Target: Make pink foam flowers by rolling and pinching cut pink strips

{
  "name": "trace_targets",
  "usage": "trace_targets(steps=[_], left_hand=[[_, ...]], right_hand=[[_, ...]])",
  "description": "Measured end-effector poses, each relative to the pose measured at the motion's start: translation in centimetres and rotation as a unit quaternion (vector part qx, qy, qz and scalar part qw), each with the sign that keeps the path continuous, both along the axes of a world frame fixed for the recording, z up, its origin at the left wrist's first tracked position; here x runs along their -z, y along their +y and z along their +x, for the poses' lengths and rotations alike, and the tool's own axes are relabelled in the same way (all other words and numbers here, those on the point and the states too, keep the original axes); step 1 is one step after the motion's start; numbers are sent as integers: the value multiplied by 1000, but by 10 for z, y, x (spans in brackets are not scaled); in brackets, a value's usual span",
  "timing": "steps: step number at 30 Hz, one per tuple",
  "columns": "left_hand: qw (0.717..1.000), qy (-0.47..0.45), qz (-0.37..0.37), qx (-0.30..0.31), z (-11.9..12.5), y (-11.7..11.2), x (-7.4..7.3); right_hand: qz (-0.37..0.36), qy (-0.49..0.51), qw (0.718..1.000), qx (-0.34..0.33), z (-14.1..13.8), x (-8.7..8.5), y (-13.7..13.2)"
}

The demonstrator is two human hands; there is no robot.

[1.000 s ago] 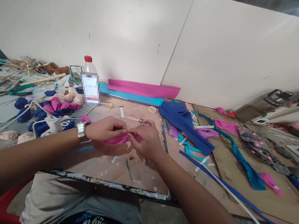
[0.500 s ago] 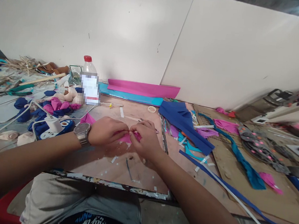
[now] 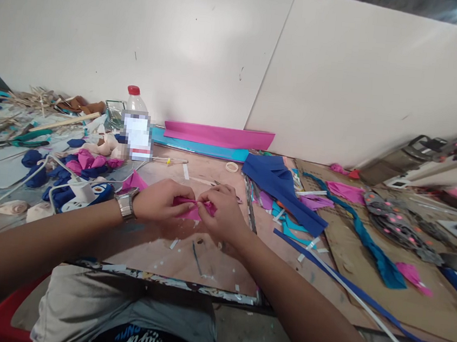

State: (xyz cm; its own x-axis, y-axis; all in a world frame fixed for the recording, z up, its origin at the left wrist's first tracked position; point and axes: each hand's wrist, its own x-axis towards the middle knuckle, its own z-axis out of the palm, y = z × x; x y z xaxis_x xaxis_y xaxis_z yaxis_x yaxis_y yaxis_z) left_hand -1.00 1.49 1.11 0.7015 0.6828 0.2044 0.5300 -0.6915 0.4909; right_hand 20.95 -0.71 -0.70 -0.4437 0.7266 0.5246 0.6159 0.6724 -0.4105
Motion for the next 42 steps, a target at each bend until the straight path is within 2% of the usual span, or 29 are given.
trace_targets(steps=[5,14,20,33,42], left_hand=[[999,-13,-35,13,0,0,2],[1000,1,-23,11,0,0,0],[996,-48,-66,35,-1,4,0],[998,-39,-42,38,-1,5,1],[994,-43,-84,49,0,5,3]], right_hand=[[-1,-10,1000,-14,-2,-2,-2],[-10,-14,1000,-18,-1,0,-1],[7,-13,1000,-27,-1,-2,-1],[-28,9,999,-34,1,0,1],[-27,8,999,-42,0,2,1]])
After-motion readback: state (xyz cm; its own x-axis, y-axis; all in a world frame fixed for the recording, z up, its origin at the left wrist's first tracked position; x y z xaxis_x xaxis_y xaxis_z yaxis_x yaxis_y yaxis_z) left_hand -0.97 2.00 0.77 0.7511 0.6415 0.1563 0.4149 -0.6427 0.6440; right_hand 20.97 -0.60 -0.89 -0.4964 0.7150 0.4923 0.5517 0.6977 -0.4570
